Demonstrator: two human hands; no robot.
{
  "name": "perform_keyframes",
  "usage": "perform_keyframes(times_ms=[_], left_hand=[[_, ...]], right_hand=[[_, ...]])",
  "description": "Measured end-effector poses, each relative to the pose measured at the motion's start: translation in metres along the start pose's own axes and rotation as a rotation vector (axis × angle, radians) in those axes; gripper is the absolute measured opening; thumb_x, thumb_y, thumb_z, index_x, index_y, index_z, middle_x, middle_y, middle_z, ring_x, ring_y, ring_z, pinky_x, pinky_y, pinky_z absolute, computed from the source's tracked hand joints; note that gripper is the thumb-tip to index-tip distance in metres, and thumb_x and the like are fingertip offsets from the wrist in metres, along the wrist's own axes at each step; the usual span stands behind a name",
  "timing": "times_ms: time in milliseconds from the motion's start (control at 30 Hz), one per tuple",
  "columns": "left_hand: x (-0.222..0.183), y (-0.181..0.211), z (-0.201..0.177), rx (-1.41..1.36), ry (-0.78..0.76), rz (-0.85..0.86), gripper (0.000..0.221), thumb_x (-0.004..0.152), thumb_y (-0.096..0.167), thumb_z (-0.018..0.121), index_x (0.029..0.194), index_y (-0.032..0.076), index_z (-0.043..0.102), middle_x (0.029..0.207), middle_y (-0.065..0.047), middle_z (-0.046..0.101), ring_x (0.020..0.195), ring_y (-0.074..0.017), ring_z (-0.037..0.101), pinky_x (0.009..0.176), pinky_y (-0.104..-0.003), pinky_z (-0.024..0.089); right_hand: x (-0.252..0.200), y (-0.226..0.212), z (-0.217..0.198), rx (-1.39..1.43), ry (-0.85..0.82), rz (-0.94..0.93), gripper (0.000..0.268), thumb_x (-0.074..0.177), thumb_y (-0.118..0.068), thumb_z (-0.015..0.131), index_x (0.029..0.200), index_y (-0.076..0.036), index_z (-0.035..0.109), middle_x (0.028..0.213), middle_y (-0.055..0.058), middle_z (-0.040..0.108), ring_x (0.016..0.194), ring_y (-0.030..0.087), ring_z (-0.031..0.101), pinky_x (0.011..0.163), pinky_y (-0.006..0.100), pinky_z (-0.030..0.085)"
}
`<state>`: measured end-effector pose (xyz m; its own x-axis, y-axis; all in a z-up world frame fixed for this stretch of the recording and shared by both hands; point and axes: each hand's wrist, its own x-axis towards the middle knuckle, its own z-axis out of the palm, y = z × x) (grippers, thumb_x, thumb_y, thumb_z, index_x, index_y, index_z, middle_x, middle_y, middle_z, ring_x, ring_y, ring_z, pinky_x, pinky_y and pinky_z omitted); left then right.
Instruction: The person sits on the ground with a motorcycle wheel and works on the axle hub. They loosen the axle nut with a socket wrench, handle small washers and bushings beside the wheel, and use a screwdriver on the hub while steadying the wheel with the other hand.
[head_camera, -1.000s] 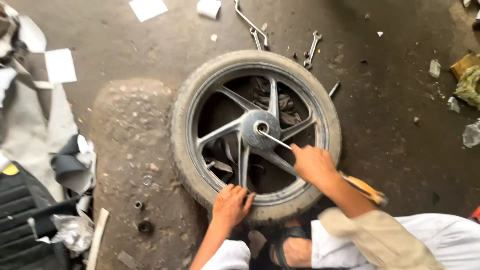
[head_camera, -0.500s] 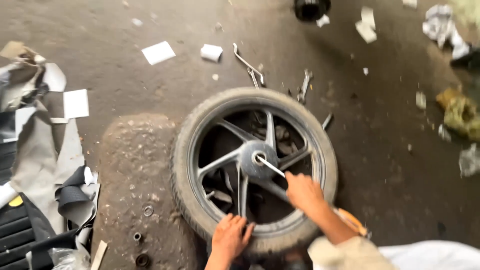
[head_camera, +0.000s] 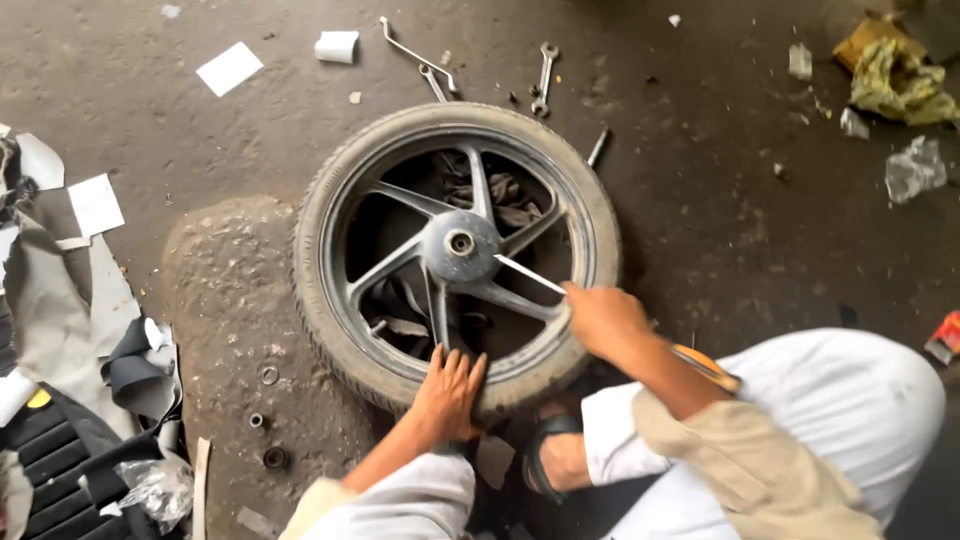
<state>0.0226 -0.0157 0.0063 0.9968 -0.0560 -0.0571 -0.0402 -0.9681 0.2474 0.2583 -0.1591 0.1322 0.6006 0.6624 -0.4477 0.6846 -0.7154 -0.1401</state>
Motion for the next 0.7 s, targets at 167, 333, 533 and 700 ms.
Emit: perform_keyframes(times_ms=[167, 333, 533, 700], left_hand=[[0.016, 0.009, -0.010, -0.055, -0.279, -0.094, 0.102, 0.052, 0.073, 0.084, 0.119, 0.000, 0.061, 0.110, -0.019, 0.067, 0.112, -0.0355, 0.061, 0.113, -0.069, 0.025], [-0.002, 0.037, -0.079, -0.224, -0.539, -0.158, 0.099, 0.055, 0.083, 0.077, 0.106, -0.001, 0.066, 0.092, -0.020, 0.072, 0.094, -0.0358, 0.071, 0.106, -0.062, 0.032], [-0.034, 0.024, -0.045, -0.462, -0.345, -0.058, 0.086, 0.059, 0.074, 0.076, 0.108, 0.003, 0.074, 0.089, -0.020, 0.074, 0.098, -0.0348, 0.069, 0.108, -0.059, 0.029], [-0.033, 0.019, -0.039, -0.542, -0.321, -0.096, 0.089, 0.057, 0.073, 0.078, 0.109, 0.001, 0.073, 0.092, -0.020, 0.074, 0.099, -0.0349, 0.068, 0.110, -0.060, 0.025]], right_hand=[[-0.055, 0.037, 0.002, 0.054, 0.119, -0.055, 0.053, 0.085, -0.004, 0.051, 0.137, -0.008, 0.059, 0.100, 0.022, 0.071, 0.088, 0.045, 0.069, 0.078, 0.056, 0.055], [-0.091, 0.016, -0.020, 0.119, 0.158, -0.161, 0.068, 0.083, -0.002, 0.052, 0.150, -0.012, 0.050, 0.087, 0.020, 0.069, 0.078, 0.042, 0.069, 0.074, 0.051, 0.056], [-0.073, -0.001, 0.020, 0.144, 0.127, -0.233, 0.067, 0.080, -0.002, 0.055, 0.147, -0.010, 0.052, 0.088, 0.022, 0.065, 0.070, 0.040, 0.069, 0.069, 0.049, 0.056], [-0.050, -0.001, 0.032, -0.009, 0.008, -0.213, 0.070, 0.079, -0.006, 0.058, 0.149, -0.012, 0.050, 0.083, 0.019, 0.068, 0.073, 0.039, 0.069, 0.071, 0.049, 0.057]])
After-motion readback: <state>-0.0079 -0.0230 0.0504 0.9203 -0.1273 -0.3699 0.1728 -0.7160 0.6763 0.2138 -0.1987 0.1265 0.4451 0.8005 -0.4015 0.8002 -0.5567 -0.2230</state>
